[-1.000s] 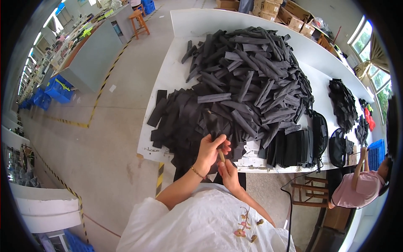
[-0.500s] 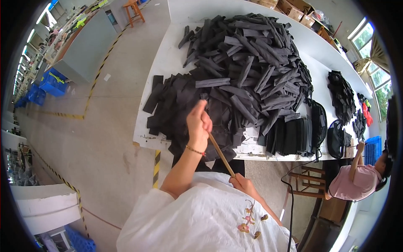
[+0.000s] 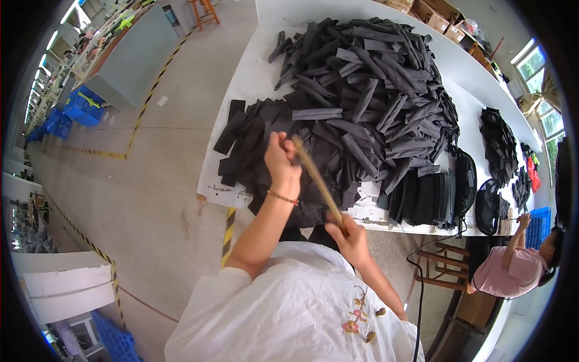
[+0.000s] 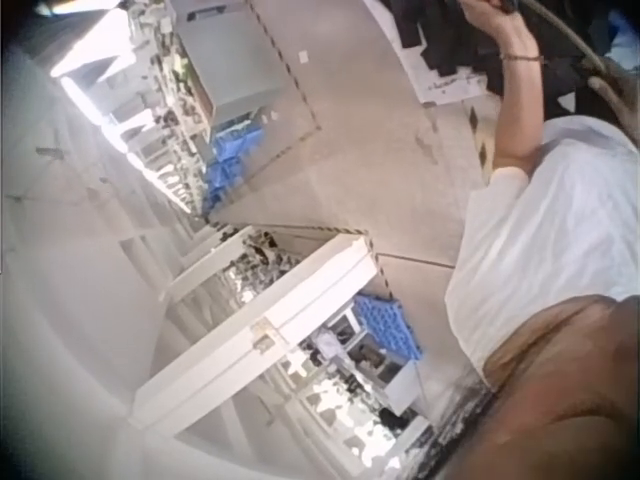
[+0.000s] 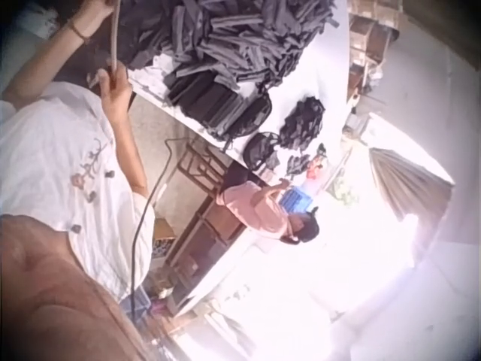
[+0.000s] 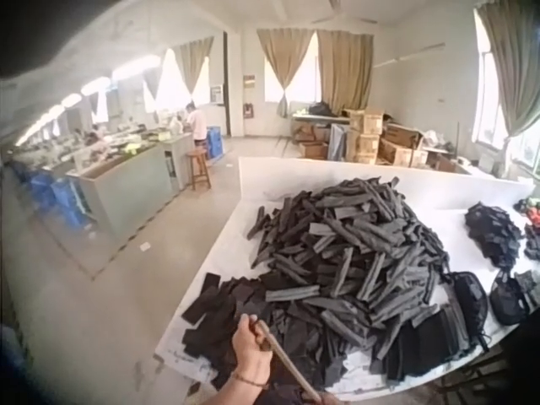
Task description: Inserting wooden rods into fabric sleeves as part of an assembly process.
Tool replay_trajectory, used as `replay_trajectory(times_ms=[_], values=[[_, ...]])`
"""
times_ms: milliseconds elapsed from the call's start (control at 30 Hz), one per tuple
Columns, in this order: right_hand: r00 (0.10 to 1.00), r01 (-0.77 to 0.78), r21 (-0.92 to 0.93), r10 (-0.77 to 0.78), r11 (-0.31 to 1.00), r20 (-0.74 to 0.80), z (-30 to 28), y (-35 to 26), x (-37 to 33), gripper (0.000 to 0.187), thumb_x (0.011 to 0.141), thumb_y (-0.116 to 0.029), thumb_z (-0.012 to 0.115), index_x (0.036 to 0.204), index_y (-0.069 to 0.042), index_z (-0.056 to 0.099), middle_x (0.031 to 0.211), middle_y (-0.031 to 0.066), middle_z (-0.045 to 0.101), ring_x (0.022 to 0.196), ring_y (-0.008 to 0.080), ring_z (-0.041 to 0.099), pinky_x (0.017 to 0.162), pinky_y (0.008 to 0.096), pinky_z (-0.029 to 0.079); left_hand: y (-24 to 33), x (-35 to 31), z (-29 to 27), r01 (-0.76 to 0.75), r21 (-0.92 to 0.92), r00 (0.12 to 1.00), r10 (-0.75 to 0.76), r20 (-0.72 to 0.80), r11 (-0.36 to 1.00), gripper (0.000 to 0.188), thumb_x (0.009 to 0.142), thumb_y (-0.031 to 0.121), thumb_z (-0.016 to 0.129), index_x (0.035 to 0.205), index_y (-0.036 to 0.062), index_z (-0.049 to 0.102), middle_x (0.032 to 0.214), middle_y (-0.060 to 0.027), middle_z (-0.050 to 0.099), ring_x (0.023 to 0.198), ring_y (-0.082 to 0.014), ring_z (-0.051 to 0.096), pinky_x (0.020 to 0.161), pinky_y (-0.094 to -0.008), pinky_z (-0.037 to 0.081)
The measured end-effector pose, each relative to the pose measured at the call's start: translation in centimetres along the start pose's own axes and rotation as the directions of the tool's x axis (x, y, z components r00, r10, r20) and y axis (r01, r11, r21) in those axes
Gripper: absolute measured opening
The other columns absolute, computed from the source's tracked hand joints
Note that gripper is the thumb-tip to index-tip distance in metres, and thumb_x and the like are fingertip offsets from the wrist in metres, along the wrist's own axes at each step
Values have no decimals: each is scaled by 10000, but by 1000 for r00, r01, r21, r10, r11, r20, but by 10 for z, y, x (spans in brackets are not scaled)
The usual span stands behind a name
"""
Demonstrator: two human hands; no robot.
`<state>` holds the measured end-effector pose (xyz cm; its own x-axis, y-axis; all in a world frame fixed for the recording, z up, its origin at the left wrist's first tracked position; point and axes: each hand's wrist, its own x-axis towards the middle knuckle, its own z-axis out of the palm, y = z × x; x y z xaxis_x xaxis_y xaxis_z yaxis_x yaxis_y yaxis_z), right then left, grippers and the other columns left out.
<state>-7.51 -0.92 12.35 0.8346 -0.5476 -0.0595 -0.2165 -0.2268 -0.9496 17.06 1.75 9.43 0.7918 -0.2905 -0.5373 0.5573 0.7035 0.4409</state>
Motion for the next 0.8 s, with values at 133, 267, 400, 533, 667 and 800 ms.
replay_trajectory(times_ms=[133,267,400,533,667,800], values=[[985,106,106,-90,989,-150,24,0,56,233,863,-87,702,1069,-25,613,613,-16,416,545,64,364,505,237,355,-17,-47,2,64,231,989,-92,111,971,241,986,306,496,891,87,531,566,20,435,417,-72,362,401,-237,285],[979,96,295,-144,951,143,11,-18,47,149,874,-65,682,813,-2,562,615,-26,453,576,57,394,525,232,354,-7,-40,-4,58,329,992,-90,85,943,245,984,298,498,874,82,532,547,24,413,398,-72,326,389,-221,269],[998,-2,448,26,894,-48,-8,-31,42,186,887,-138,704,792,-41,576,598,-63,486,528,22,412,475,202,332,24,-1,-18,-156,229,899,42,435,961,364,970,398,507,1060,57,598,717,-5,562,606,-97,541,561,-231,448],[987,-53,543,128,838,-101,-16,-21,72,188,904,-165,692,824,-32,585,610,-57,496,548,19,418,484,195,329,-3,-59,-9,-227,494,525,-322,788,839,496,938,333,585,1313,25,485,1037,-75,629,898,-160,632,822,-284,496],[927,122,236,-25,964,-375,-29,-22,90,193,926,-187,663,850,-20,605,651,-52,527,558,33,438,495,200,336,-22,-80,-40,-138,839,559,-658,504,526,231,991,231,519,903,24,570,611,8,502,484,-52,468,461,-218,372],[837,202,255,-32,946,-546,-91,-62,141,274,933,-304,640,760,-109,557,549,-84,402,455,15,365,397,200,246,-27,-93,-74,-181,881,511,-723,465,438,255,1008,238,476,915,26,583,612,6,504,488,-52,477,481,-219,397]])
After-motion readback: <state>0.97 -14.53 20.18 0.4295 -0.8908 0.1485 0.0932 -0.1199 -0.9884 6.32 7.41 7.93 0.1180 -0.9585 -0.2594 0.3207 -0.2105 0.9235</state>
